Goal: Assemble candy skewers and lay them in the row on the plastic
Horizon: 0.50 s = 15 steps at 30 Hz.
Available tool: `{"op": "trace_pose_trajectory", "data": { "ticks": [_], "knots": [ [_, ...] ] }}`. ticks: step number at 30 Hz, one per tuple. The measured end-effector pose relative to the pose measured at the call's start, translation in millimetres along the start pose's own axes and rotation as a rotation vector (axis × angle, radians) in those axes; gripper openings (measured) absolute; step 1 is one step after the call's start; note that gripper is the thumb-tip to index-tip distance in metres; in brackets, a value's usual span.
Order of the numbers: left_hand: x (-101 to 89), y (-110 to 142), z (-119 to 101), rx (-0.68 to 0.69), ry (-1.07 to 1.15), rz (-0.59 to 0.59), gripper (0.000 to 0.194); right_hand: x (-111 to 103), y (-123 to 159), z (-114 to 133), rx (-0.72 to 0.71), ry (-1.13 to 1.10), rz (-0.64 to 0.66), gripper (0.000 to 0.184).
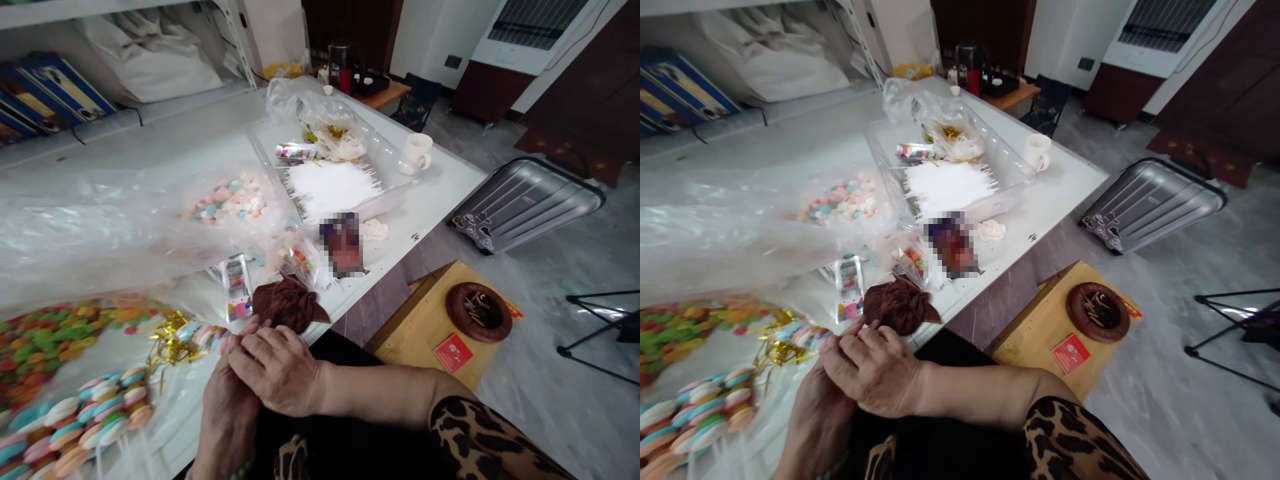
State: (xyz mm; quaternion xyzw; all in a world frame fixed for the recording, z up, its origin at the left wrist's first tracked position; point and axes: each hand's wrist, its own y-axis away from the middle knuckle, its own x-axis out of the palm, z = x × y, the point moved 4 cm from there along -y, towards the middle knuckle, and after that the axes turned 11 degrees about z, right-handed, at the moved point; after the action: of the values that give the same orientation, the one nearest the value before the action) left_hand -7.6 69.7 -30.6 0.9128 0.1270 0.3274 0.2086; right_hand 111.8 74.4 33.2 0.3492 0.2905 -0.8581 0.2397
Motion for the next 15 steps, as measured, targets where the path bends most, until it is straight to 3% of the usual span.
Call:
{"op": "trace_pose_trajectory", "data": {
  "ticks": [2,3,5,7,10,13,15],
  "knots": [
    [3.0,1.4,7.3,-0.064,0.019,0.007,0.020,8.1,-2.8,-4.8,0.029,0.035,-0.017,0.026],
    [5.7,2.5,10.4,-0.111,0.028,0.021,0.020,11.5,-5.1,-11.5,0.084,-0.058,-0.025,0.023],
    [12.3,5.1,13.2,-0.170,0.046,0.076,0.020,18.2,-9.5,-30.1,0.244,-0.375,-0.025,0.022],
    [17.1,9.2,10.1,-0.144,0.023,0.116,0.021,24.5,-11.2,-46.1,0.381,-0.665,0.011,0.027],
    [22.6,21.4,-1.6,-0.043,-0.166,0.206,0.031,37.0,-4.5,-50.9,0.512,-1.181,0.235,0.024],
    [26.9,36.1,-13.1,0.014,-0.443,0.368,0.025,42.8,11.8,-38.4,0.710,-1.737,0.435,0.027],
    [23.9,41.2,-18.1,0.024,-0.538,0.399,0.026,33.1,15.7,-39.3,0.728,-1.638,0.347,0.021]
  ]
}}
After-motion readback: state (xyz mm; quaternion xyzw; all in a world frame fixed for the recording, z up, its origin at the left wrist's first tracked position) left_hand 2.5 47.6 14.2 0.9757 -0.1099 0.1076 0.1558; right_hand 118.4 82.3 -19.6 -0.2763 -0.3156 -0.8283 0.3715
